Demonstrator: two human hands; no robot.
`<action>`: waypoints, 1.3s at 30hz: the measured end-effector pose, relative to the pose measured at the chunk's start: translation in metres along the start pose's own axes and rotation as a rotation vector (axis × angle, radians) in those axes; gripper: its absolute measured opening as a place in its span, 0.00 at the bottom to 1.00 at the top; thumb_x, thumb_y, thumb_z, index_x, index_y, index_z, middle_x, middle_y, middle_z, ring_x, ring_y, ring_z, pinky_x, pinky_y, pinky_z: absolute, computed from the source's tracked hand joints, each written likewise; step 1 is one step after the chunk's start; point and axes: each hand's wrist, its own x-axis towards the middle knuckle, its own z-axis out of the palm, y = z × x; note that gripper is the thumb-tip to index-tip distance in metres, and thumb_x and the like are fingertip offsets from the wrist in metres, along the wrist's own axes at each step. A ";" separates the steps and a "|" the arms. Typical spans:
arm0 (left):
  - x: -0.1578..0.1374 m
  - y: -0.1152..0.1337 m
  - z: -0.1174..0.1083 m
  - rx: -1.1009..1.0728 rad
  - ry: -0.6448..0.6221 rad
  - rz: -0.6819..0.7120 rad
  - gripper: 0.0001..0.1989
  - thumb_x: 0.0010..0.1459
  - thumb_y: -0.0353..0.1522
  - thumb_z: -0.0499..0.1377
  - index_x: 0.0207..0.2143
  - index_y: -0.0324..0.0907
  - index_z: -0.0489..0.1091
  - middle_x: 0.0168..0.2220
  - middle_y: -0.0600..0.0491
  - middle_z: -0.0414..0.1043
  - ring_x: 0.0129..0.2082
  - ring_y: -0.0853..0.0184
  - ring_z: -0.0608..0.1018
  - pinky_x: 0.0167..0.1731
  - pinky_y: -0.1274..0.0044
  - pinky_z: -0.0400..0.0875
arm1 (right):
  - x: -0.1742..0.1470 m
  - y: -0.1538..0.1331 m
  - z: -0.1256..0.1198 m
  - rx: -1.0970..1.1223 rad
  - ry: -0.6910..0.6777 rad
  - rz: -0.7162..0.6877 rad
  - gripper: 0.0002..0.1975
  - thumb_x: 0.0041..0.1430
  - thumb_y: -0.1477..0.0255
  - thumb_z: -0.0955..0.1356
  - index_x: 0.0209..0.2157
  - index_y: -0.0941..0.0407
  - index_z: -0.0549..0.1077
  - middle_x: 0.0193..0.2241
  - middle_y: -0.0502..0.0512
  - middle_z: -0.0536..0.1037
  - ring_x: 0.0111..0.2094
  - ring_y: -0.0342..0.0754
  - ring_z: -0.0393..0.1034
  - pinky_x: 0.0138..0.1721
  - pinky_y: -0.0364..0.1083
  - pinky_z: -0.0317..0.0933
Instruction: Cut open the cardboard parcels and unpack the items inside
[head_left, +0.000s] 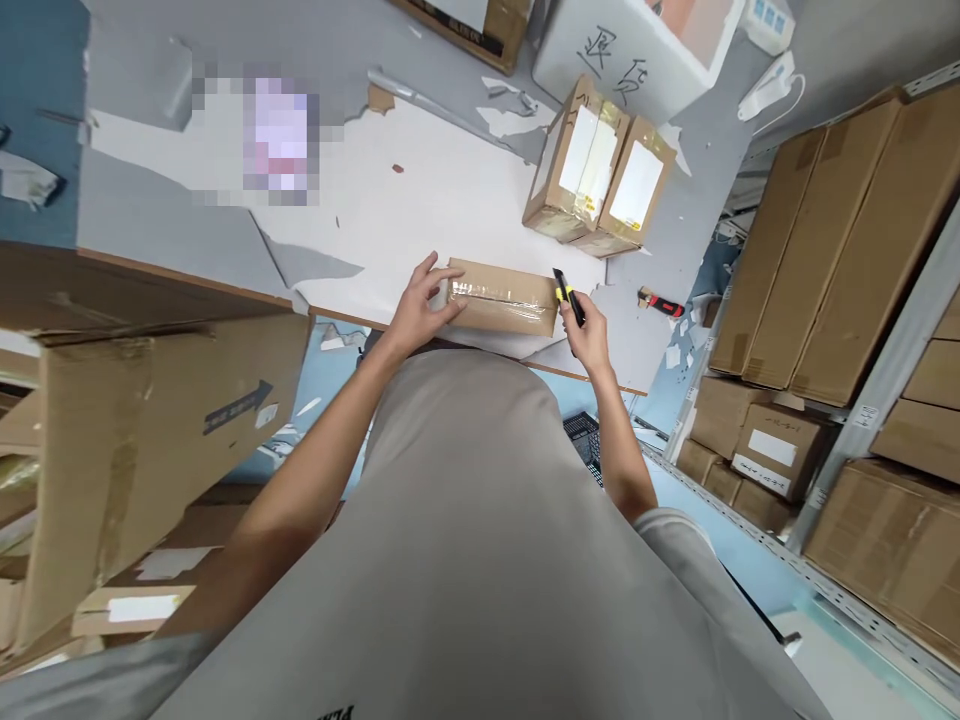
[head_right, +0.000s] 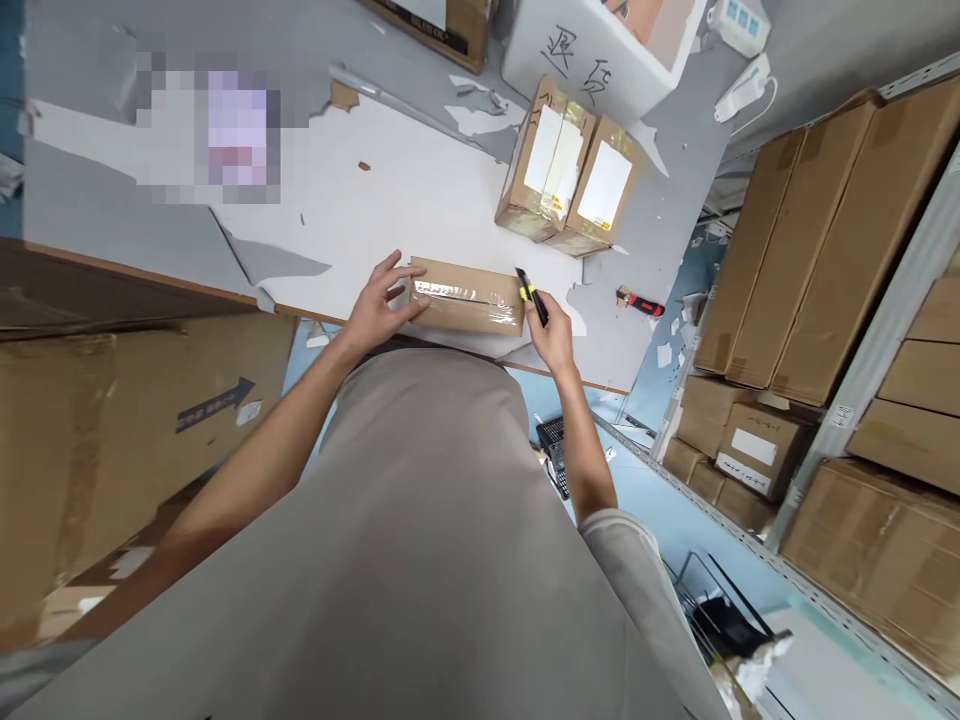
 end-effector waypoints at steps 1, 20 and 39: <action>-0.002 -0.001 -0.003 0.002 0.002 -0.005 0.43 0.64 0.68 0.68 0.69 0.51 0.78 0.84 0.37 0.56 0.86 0.37 0.58 0.73 0.45 0.73 | 0.001 -0.011 -0.001 -0.029 -0.041 -0.038 0.35 0.82 0.42 0.58 0.63 0.55 0.80 0.52 0.63 0.88 0.49 0.57 0.82 0.56 0.54 0.76; -0.006 -0.009 0.003 -0.166 0.011 -0.037 0.33 0.70 0.53 0.70 0.69 0.47 0.79 0.73 0.40 0.71 0.74 0.45 0.75 0.66 0.58 0.84 | 0.043 -0.156 0.026 -0.817 -0.642 -0.272 0.26 0.89 0.63 0.58 0.77 0.52 0.71 0.64 0.66 0.84 0.61 0.64 0.78 0.54 0.52 0.69; -0.005 -0.012 -0.001 -0.149 0.024 -0.089 0.31 0.69 0.51 0.70 0.68 0.48 0.79 0.72 0.42 0.74 0.68 0.48 0.81 0.61 0.61 0.87 | 0.059 -0.171 0.039 -0.891 -0.637 -0.369 0.23 0.88 0.72 0.58 0.71 0.57 0.76 0.60 0.72 0.84 0.61 0.64 0.79 0.57 0.56 0.71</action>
